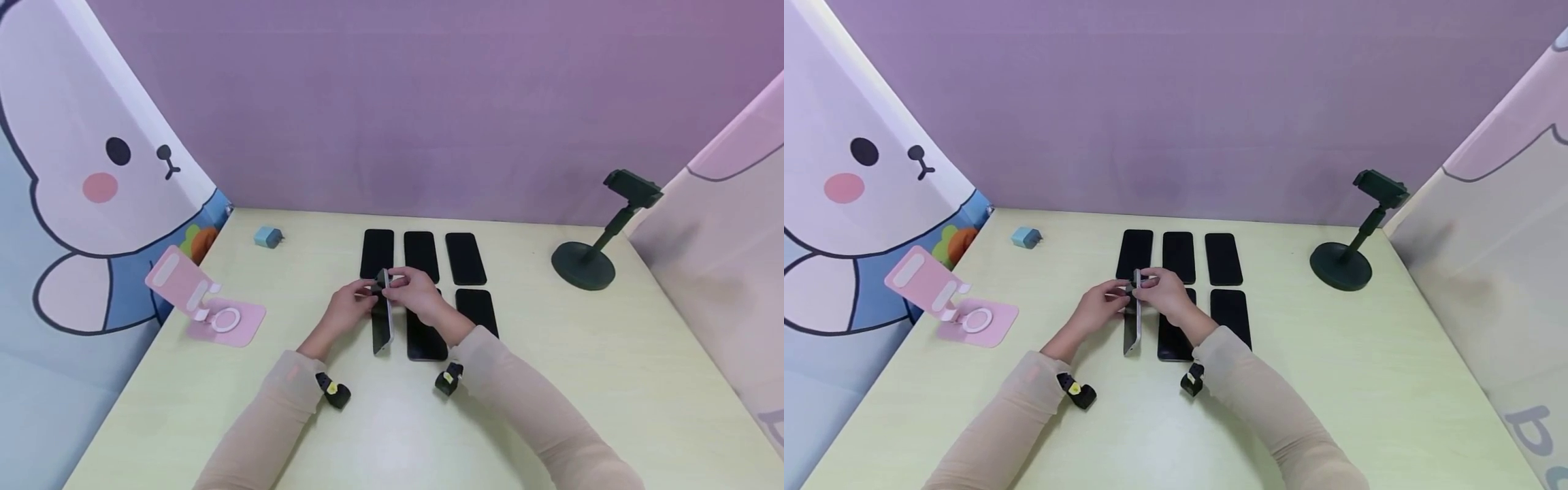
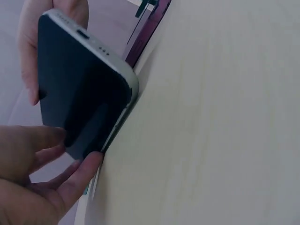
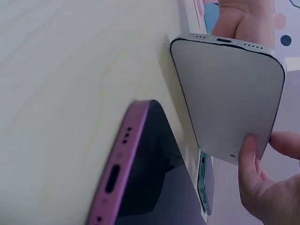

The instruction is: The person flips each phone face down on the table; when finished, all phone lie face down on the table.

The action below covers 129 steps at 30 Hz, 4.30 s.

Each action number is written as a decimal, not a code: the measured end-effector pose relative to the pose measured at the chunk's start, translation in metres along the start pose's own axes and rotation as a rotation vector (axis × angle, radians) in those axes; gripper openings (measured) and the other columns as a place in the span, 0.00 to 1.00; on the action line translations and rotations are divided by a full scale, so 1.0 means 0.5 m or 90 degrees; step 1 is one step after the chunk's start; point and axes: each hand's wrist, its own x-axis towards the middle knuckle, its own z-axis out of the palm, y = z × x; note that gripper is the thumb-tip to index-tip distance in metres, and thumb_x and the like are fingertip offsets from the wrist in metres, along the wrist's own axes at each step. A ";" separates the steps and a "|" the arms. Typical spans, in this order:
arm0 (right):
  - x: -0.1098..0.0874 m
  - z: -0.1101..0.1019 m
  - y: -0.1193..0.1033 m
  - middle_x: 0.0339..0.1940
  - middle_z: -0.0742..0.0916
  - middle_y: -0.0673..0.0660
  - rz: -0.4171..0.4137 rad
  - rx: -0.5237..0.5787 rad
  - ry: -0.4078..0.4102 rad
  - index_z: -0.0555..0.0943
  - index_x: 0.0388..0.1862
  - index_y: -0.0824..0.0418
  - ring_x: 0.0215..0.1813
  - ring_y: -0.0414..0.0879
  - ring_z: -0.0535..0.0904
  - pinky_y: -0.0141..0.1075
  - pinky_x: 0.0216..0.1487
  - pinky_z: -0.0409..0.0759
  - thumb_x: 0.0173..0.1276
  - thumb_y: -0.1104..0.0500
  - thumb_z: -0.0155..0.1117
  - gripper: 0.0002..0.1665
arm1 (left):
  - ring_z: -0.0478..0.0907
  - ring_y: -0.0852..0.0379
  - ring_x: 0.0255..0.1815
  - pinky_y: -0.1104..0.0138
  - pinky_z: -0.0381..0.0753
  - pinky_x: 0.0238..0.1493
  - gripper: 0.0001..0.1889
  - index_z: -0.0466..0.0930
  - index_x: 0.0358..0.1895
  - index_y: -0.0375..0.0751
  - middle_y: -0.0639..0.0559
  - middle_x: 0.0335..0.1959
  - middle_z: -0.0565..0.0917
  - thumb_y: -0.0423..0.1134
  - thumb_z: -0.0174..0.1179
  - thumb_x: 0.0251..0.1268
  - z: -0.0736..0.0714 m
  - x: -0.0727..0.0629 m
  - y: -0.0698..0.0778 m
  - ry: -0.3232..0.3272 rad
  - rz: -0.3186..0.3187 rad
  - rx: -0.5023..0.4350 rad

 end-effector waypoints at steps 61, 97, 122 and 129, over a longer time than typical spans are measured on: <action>0.033 0.041 0.032 0.44 0.83 0.62 -0.019 -0.343 -0.023 0.79 0.56 0.64 0.43 0.50 0.77 0.36 0.41 0.78 0.64 0.66 0.67 0.20 | 0.80 0.49 0.37 0.61 0.79 0.36 0.18 0.79 0.55 0.34 0.41 0.39 0.83 0.32 0.65 0.62 -0.052 0.000 0.004 0.077 -0.058 0.183; 0.010 -0.022 0.016 0.51 0.81 0.60 0.005 -0.422 -0.048 0.79 0.59 0.59 0.48 0.52 0.79 0.42 0.47 0.79 0.65 0.60 0.69 0.23 | 0.74 0.47 0.42 0.57 0.76 0.45 0.23 0.76 0.59 0.32 0.41 0.41 0.78 0.35 0.67 0.62 -0.028 0.007 0.041 -0.005 -0.042 0.268; -0.055 -0.159 0.062 0.49 0.83 0.63 0.017 -0.488 0.012 0.76 0.60 0.63 0.49 0.55 0.80 0.46 0.49 0.78 0.63 0.61 0.69 0.26 | 0.80 0.48 0.47 0.57 0.77 0.51 0.22 0.77 0.59 0.37 0.41 0.45 0.83 0.36 0.67 0.62 0.101 0.024 0.040 -0.102 0.014 0.208; -0.044 -0.159 0.063 0.46 0.85 0.60 0.032 -0.460 0.019 0.76 0.60 0.63 0.43 0.50 0.81 0.41 0.41 0.80 0.63 0.62 0.69 0.26 | 0.80 0.51 0.43 0.59 0.78 0.49 0.21 0.79 0.58 0.37 0.43 0.41 0.83 0.35 0.67 0.61 0.111 0.034 0.043 -0.082 0.028 0.193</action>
